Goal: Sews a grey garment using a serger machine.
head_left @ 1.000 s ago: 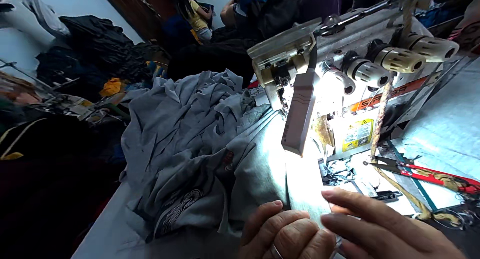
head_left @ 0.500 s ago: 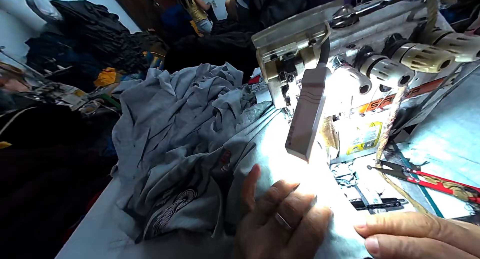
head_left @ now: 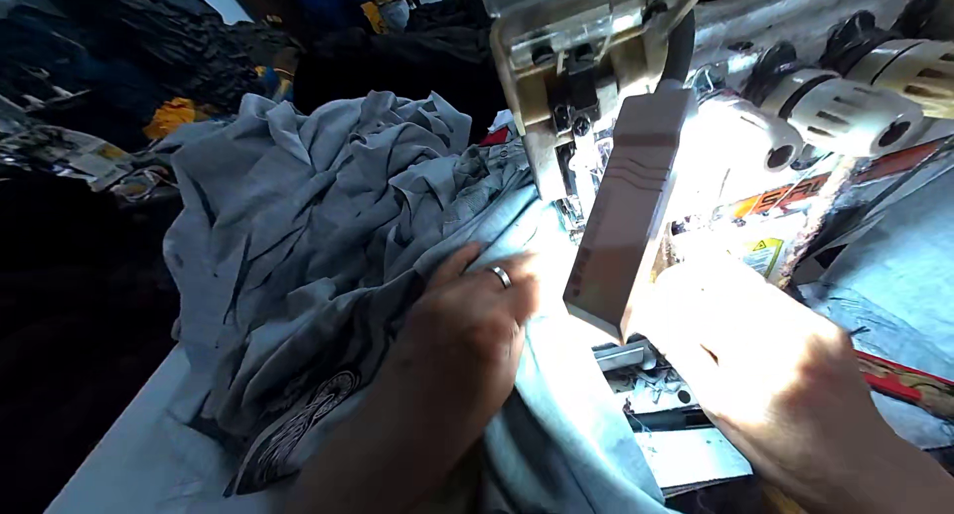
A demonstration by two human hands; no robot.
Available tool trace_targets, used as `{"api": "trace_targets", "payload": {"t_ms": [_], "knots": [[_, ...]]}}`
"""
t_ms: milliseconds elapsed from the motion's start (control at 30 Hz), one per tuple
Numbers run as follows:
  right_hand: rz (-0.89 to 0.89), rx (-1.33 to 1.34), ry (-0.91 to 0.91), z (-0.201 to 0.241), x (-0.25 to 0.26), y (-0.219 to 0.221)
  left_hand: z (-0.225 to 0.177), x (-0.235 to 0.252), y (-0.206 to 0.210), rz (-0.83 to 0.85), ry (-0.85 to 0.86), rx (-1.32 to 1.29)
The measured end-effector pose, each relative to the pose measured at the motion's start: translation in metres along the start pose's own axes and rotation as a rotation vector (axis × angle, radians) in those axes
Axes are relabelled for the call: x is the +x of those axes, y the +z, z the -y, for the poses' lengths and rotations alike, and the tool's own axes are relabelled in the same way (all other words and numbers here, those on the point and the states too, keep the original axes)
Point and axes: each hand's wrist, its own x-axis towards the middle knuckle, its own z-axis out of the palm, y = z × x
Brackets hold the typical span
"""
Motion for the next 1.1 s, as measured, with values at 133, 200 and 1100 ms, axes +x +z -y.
{"api": "trace_targets", "payload": {"t_ms": [133, 200, 1100], "knots": [[0.03, 0.019, 0.023, -0.001, 0.0, 0.0, 0.069, 0.01, 0.027, -0.073, 0.165, 0.09], [0.044, 0.028, 0.04, 0.001, -0.003, -0.002, 0.085, 0.014, 0.035, -0.066, 0.162, 0.109], [0.118, -0.123, -0.051, -0.014, -0.018, -0.024, -0.043, -0.061, 0.027, -0.009, 0.045, -0.109]]}}
